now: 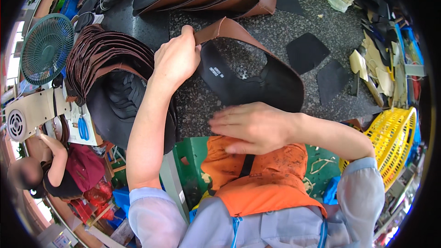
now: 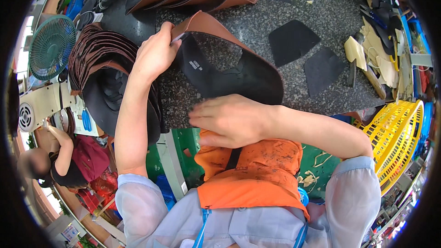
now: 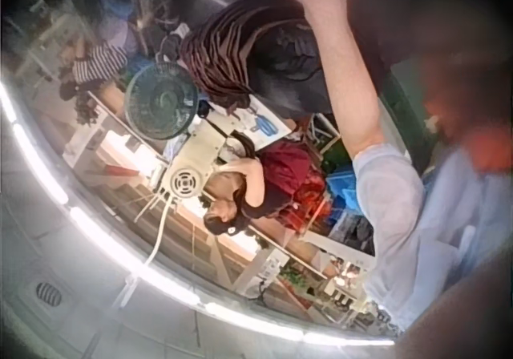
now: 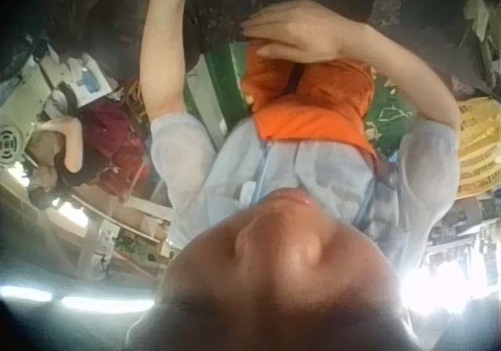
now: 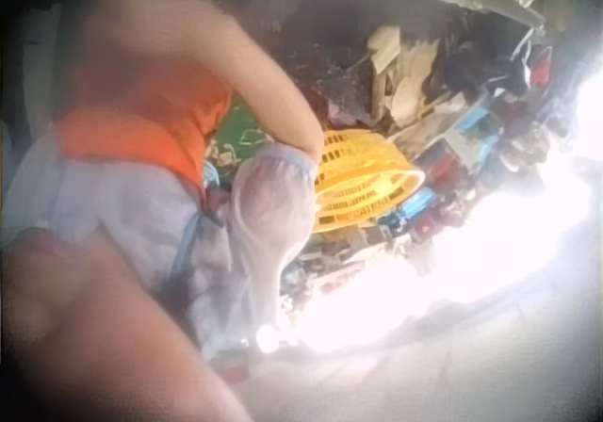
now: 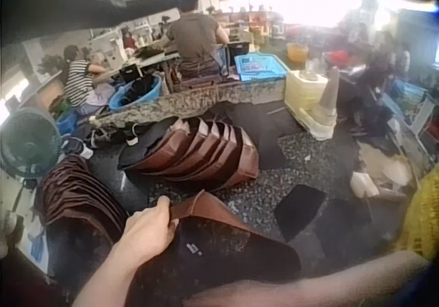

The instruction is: The person attaches inner lining patches to curved shoe upper pieces by hand, pressing them into place on the workbench.

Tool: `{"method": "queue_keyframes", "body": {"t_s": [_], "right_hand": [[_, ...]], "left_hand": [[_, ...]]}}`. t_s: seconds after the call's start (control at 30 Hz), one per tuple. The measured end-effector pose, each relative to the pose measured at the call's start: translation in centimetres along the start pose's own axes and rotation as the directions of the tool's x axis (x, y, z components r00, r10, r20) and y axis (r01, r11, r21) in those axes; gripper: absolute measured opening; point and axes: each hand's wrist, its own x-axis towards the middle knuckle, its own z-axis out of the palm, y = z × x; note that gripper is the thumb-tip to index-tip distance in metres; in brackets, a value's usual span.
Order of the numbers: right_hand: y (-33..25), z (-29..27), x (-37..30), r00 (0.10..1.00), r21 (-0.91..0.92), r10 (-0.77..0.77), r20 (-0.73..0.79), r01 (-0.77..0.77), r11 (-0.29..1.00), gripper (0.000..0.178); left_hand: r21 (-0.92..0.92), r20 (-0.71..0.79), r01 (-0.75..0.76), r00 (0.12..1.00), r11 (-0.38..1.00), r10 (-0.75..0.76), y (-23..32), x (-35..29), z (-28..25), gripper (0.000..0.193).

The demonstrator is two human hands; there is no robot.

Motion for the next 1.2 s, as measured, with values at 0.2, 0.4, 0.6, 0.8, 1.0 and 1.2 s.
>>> {"method": "queue_keyframes", "body": {"t_s": [0.2, 0.4, 0.6, 0.8, 1.0, 1.2], "right_hand": [[0.8, 1.7, 0.4, 0.971, -0.261, 0.157, -0.178, -0.201, 0.944, 0.078], [-4.3, 0.0, -9.4, 0.977, -0.095, 0.215, -0.007, -0.214, 0.972, 0.067], [-0.9, -5.0, -10.6, 0.611, -0.126, 0.539, -0.58, -0.72, 0.682, 0.034], [6.4, -9.7, -9.6, 0.425, -0.294, 0.678, -0.6, -0.905, 0.307, 0.059], [9.5, -9.8, -11.0, 0.495, -0.096, 0.705, -0.508, -0.846, 0.524, 0.047], [8.6, -10.3, -10.5, 0.388, 0.156, 0.746, -0.542, -0.825, 0.543, 0.024]], "left_hand": [[0.054, -0.039, 0.025, 0.999, 0.998, -0.023, 0.8, -0.8, -0.4, 0.031], [-0.176, -0.533, -0.392, 0.809, 0.903, 0.247, 1.5, -4.8, -1.1, 0.044], [-0.763, -0.647, -0.515, 0.619, 0.391, -0.446, -0.3, -12.5, -5.7, 0.028], [-0.825, -0.359, -0.232, 0.919, 0.515, -0.162, -5.3, -12.4, -4.6, 0.028], [-0.322, -0.428, -0.108, 0.903, 0.94, -0.044, -5.3, -14.9, -7.7, 0.025], [-0.48, -0.317, -0.261, 0.942, 0.838, 0.112, -7.3, -15.2, -10.1, 0.023]]}}
